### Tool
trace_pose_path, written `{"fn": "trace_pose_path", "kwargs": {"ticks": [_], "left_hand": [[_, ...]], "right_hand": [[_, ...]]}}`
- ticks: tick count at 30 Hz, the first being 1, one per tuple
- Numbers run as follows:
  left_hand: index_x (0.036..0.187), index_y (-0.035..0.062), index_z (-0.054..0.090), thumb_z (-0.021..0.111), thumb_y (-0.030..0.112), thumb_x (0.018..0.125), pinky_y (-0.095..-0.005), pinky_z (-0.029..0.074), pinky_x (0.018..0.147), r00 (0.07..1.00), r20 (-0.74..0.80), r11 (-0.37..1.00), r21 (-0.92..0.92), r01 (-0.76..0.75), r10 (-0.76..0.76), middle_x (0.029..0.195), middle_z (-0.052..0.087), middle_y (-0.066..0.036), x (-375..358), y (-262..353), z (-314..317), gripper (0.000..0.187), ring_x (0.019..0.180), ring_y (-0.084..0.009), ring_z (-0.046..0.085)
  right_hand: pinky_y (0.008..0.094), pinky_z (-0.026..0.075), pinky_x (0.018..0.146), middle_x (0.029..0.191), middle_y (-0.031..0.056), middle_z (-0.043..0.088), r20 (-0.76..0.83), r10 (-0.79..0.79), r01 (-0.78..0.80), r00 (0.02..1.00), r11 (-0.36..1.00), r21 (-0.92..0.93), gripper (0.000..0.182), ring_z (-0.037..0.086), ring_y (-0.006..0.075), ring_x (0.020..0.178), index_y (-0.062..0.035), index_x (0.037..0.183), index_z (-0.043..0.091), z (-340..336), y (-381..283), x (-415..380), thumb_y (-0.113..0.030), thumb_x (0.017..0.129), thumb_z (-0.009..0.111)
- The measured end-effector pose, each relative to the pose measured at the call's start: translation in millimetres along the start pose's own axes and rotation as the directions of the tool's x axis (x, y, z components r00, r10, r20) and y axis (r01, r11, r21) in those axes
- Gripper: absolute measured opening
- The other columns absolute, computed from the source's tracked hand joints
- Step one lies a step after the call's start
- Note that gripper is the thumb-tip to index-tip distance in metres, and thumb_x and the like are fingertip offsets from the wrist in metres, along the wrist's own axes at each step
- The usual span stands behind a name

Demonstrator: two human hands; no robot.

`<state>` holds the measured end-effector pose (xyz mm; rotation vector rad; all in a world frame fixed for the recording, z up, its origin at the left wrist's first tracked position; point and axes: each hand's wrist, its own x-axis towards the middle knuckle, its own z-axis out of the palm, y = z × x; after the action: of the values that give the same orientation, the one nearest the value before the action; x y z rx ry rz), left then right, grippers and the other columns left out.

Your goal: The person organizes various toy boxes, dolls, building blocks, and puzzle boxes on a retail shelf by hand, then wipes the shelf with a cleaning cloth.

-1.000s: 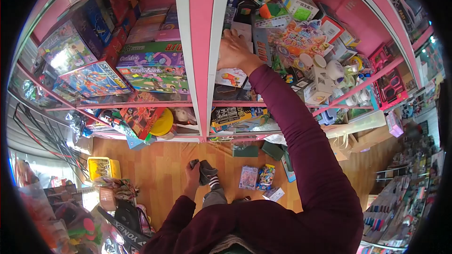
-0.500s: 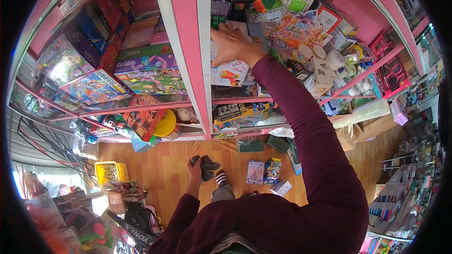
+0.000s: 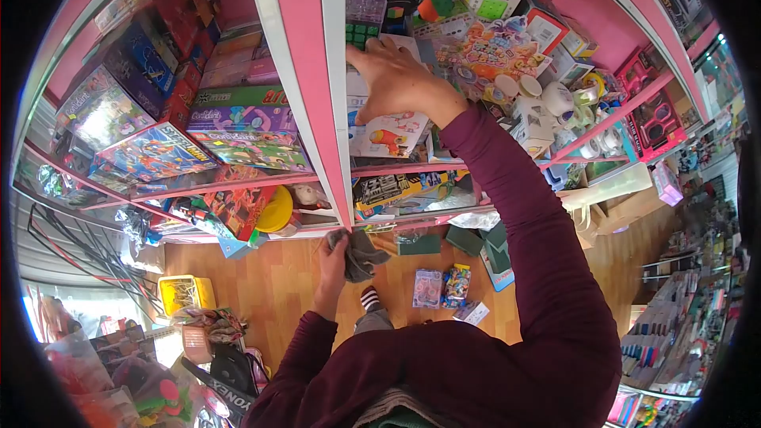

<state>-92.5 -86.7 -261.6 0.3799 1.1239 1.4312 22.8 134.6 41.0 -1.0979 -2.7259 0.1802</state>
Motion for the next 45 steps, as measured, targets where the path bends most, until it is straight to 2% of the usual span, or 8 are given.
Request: {"fn": "trace_pose_path", "kwargs": {"ticks": [2,4,7,14,27,29,34,45], "left_hand": [[0.102,0.0002,0.052,0.055,0.008,0.084,-0.0257,0.045,0.071,0.97,-0.187,0.987,-0.008,-0.161,0.157,0.092,0.057,-0.005,1,28,6,0.02,0.082,-0.0125,0.054],[0.11,0.0001,0.047,0.056,0.004,0.082,-0.0272,0.042,0.077,0.709,-0.208,0.716,0.425,-0.554,0.673,0.099,0.053,-0.008,11,61,5,0.03,0.089,-0.0151,0.051],[0.121,0.0027,0.04,0.062,0.002,0.076,-0.0291,0.04,0.079,0.435,-0.046,0.374,0.596,-0.71,0.899,0.097,0.051,-0.01,11,134,33,0.05,0.09,-0.0177,0.049],[0.134,0.0053,0.028,0.065,0.001,0.071,-0.0343,0.043,0.076,0.364,0.316,0.028,0.721,-0.693,0.876,0.109,0.049,-0.015,48,188,60,0.073,0.085,-0.0248,0.052],[0.133,0.0032,0.028,0.062,0.003,0.069,-0.0393,0.039,0.088,0.356,0.31,0.023,0.724,-0.689,0.881,0.127,0.042,-0.019,66,186,73,0.072,0.107,-0.036,0.045],[0.133,0.0062,0.027,0.064,0.009,0.071,-0.0402,0.043,0.082,0.357,0.305,0.006,0.753,-0.658,0.883,0.123,0.043,-0.02,69,184,74,0.072,0.104,-0.0381,0.048],[0.134,0.0117,0.027,0.067,0.015,0.072,-0.0424,0.048,0.073,0.324,0.278,-0.031,0.8,-0.599,0.904,0.115,0.046,-0.02,84,178,76,0.074,0.097,-0.0407,0.051],[0.133,0.0095,0.028,0.065,0.01,0.069,-0.0415,0.045,0.079,0.243,0.277,-0.072,0.783,-0.618,0.93,0.117,0.045,-0.019,90,177,79,0.074,0.101,-0.0394,0.048]], "right_hand": [[0.0497,0.034,0.09,0.115,0.0234,0.046,0.033,0.008,-0.008,0.999,1.0,0.01,0.089,0.038,0.0405,0.114,-0.0115,0.125,0.038,1,-2,0,-0.027,0.048,0.079],[0.0493,0.033,0.091,0.115,0.0231,0.046,-0.035,-0.004,0.002,0.999,0.999,-0.04,0.089,0.038,0.0398,0.115,-0.0123,0.127,0.037,6,4,2,-0.028,0.049,0.078],[0.049,0.033,0.091,0.116,0.0227,0.046,-0.032,-0.05,0.048,0.998,0.997,-0.064,0.09,0.038,0.0396,0.115,-0.0129,0.128,0.036,12,8,9,-0.028,0.05,0.078],[0.0478,0.034,0.091,0.115,0.0224,0.047,-0.045,-0.094,0.088,0.995,0.989,-0.117,0.091,0.039,0.0377,0.115,-0.0107,0.128,0.037,-20,5,19,-0.029,0.048,0.078],[0.0339,0.047,0.074,0.092,0.0194,0.061,-0.2,-0.242,0.254,0.949,0.967,0.036,0.084,0.06,0.0304,0.084,-0.0025,0.118,0.046,-91,8,4,-0.022,0.045,0.08],[0.0353,0.045,0.078,0.097,0.0203,0.059,-0.143,-0.205,0.221,0.968,0.969,0.108,0.084,0.057,0.0321,0.091,-0.0032,0.119,0.045,-97,6,-1,-0.022,0.045,0.08],[0.0372,0.037,0.093,0.111,0.0177,0.051,-0.17,-0.315,0.281,0.934,0.939,-0.199,0.085,0.046,0.0324,0.106,-0.007,0.124,0.04,-105,12,-19,-0.022,0.048,0.075],[0.0386,0.04,0.081,0.093,0.0145,0.05,-0.214,-0.276,0.253,0.937,0.959,-0.131,0.08,0.049,0.0333,0.092,-0.0084,0.119,0.045,-125,8,-107,-0.017,0.046,0.077]]}}
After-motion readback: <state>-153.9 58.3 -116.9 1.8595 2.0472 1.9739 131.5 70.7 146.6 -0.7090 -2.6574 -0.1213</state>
